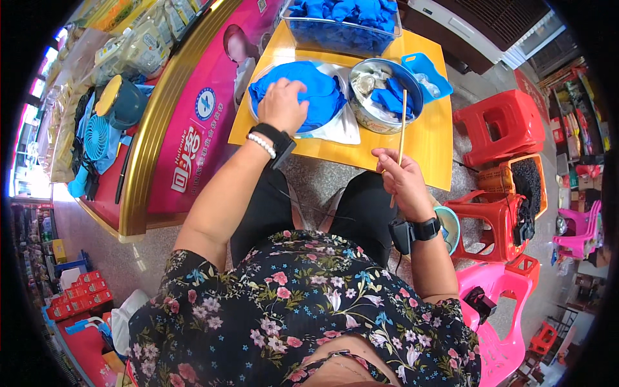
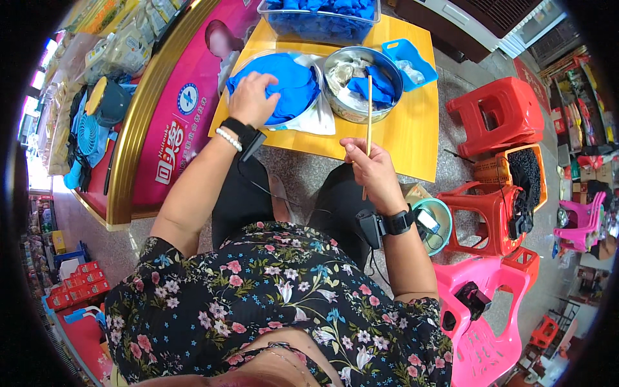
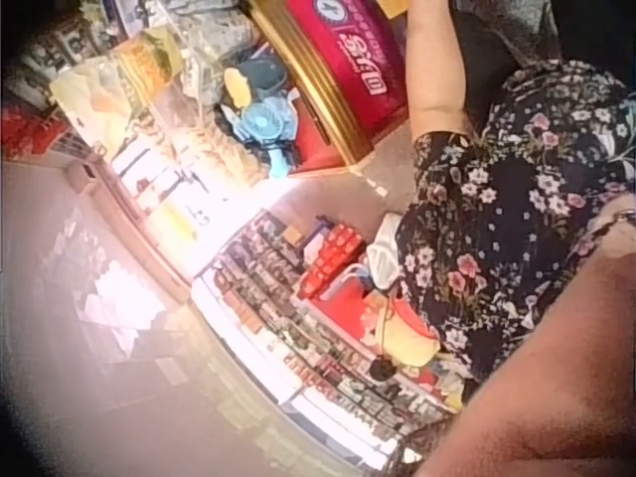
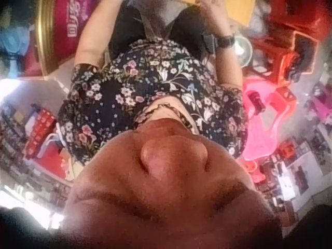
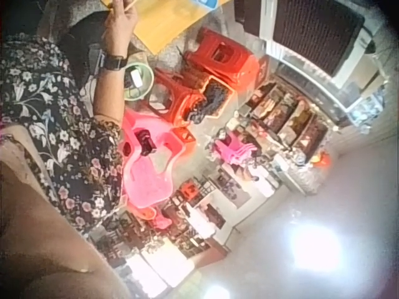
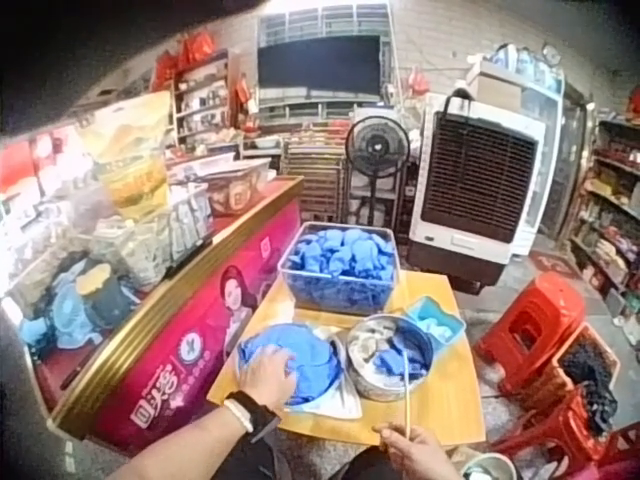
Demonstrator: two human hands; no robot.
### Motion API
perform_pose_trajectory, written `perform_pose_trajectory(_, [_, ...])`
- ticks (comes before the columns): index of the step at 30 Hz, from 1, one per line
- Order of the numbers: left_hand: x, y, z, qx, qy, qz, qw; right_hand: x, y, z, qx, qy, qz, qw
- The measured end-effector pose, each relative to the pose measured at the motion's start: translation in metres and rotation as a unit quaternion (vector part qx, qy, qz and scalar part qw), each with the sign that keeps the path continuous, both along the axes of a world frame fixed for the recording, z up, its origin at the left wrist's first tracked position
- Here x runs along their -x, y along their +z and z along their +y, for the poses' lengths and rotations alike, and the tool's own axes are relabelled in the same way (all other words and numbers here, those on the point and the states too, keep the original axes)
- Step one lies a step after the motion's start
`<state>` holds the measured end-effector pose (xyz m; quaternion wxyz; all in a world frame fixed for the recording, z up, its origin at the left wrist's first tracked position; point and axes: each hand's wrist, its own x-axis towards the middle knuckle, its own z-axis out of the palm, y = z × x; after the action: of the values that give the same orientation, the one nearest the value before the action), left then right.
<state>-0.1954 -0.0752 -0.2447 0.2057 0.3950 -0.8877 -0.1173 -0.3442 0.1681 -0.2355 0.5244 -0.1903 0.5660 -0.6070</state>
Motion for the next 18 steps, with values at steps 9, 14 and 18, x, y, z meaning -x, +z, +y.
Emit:
perform_pose_trajectory(9, [0.031,-0.007,-0.042,0.025,-0.021,-0.189,0.982,-0.007,-0.002,0.0,-0.012,0.016,0.019,1.0])
perform_pose_trajectory(14, [0.023,-0.006,-0.034,-0.015,-0.005,-0.127,0.992,-0.002,-0.004,0.007,-0.015,0.013,0.024,1.0])
perform_pose_trajectory(18, [0.004,-0.001,-0.031,0.004,-0.002,0.013,1.0,-0.003,-0.003,0.007,-0.008,0.014,0.013,1.0])
